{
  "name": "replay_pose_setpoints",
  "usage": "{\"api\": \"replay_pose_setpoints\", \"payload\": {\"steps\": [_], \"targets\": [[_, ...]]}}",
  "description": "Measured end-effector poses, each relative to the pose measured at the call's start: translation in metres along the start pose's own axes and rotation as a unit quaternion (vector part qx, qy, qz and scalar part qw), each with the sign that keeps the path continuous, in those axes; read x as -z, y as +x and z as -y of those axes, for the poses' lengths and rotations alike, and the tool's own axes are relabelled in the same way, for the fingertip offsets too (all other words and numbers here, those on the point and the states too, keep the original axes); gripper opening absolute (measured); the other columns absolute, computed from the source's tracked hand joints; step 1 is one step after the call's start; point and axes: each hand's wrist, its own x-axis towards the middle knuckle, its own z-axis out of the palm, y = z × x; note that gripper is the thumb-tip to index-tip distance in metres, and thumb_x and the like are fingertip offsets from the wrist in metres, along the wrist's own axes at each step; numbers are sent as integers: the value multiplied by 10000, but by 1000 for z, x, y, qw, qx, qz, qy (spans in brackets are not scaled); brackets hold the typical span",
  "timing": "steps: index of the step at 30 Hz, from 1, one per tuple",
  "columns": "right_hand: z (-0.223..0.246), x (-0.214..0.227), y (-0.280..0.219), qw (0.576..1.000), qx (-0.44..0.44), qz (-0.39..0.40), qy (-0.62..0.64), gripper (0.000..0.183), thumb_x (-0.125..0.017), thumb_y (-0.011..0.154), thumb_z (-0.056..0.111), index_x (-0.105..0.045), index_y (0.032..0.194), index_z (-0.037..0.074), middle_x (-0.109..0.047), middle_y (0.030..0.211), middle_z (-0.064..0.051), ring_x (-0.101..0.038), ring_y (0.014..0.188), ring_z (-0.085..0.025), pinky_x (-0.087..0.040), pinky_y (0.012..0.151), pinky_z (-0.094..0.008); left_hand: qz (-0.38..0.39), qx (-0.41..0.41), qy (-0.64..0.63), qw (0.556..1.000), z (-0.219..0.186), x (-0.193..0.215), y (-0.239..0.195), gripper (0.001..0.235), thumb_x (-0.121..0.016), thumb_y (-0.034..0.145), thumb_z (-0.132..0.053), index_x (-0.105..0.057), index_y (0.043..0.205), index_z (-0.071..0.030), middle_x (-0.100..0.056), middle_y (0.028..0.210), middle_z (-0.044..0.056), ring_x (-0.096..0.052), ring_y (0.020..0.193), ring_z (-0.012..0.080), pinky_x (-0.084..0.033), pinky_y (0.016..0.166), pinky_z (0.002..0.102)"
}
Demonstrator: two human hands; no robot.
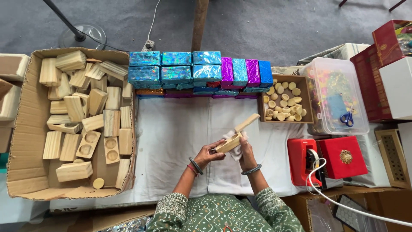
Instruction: The person wipes a rectangular wooden block with two circular indentations using a white cloth. They then pick up small, round wooden discs from a box and wipe each one individually with the cloth before placing them back.
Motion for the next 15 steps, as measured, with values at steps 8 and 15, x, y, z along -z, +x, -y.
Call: {"api": "replay_pose_setpoints", "payload": {"steps": [8,15], "targets": [[-21,-12,1,991,102,-18,-85,584,-794,840,191,-535,1328,1,-673,1178,-97,-698,1010,-174,-595,837,-357,-139,-82,240,957,42,-4,22,851,-747,905,-385,-350,1613,-130,-433,1517,179,-597,1244,235,-531,1026,349],[-14,-39,-18,757,338,-138,-542,584,-836,728,128,-615,1261,34,-641,1231,-124,-658,1097,-340,-566,910,-410,-218,-66,252,940,17,-46,15,732,-790,877,-472,-543,1415,-42,-621,1297,155,-687,1128,234,-598,904,349]]}}
